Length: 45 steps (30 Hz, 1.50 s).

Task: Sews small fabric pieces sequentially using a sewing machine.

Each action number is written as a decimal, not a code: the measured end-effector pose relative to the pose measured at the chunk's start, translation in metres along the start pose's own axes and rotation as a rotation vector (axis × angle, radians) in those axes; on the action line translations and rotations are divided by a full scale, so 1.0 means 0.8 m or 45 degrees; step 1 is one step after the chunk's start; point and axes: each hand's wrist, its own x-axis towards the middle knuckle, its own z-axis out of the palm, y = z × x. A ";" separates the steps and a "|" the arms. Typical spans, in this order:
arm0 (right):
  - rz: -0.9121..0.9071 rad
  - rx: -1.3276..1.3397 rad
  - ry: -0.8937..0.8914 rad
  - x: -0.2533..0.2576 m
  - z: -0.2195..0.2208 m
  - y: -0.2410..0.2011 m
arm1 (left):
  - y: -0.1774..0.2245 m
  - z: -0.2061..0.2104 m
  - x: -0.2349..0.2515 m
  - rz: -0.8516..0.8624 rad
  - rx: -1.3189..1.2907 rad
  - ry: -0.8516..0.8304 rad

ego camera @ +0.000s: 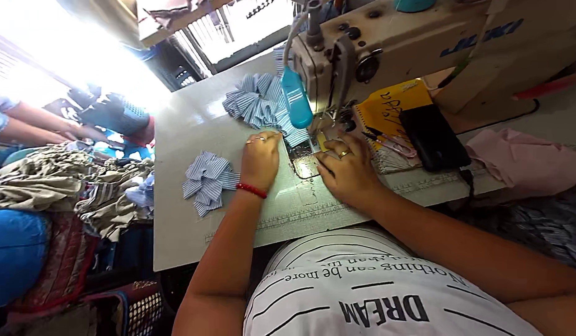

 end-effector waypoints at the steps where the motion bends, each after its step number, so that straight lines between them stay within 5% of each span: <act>1: -0.004 0.005 -0.005 0.001 -0.001 0.000 | -0.010 -0.023 -0.009 -0.097 0.053 0.021; 6: -0.033 0.021 0.017 0.001 0.000 0.001 | -0.043 -0.085 -0.065 -0.571 0.383 -0.124; 13: -0.055 0.013 0.083 -0.002 0.001 0.004 | -0.049 -0.076 -0.077 -0.638 0.508 -0.180; 20: -0.045 0.424 0.187 -0.002 -0.019 -0.016 | -0.012 -0.110 -0.076 -0.594 -0.324 0.225; 24: 0.080 0.840 0.067 0.004 -0.047 -0.048 | 0.030 -0.110 -0.076 -0.498 -0.954 0.128; 31: 0.261 1.417 -0.088 0.009 -0.063 -0.058 | 0.080 -0.078 -0.068 -0.266 -1.165 -0.104; 36: 0.289 1.388 0.095 -0.003 -0.065 -0.054 | 0.099 -0.060 -0.069 -0.406 -1.126 -0.048; 40: 0.337 1.353 0.158 -0.009 -0.057 -0.049 | 0.120 -0.052 -0.073 -0.755 -1.643 -0.198; 45: 0.380 1.152 0.212 -0.015 -0.039 -0.044 | 0.125 -0.026 -0.078 -0.773 -1.639 0.091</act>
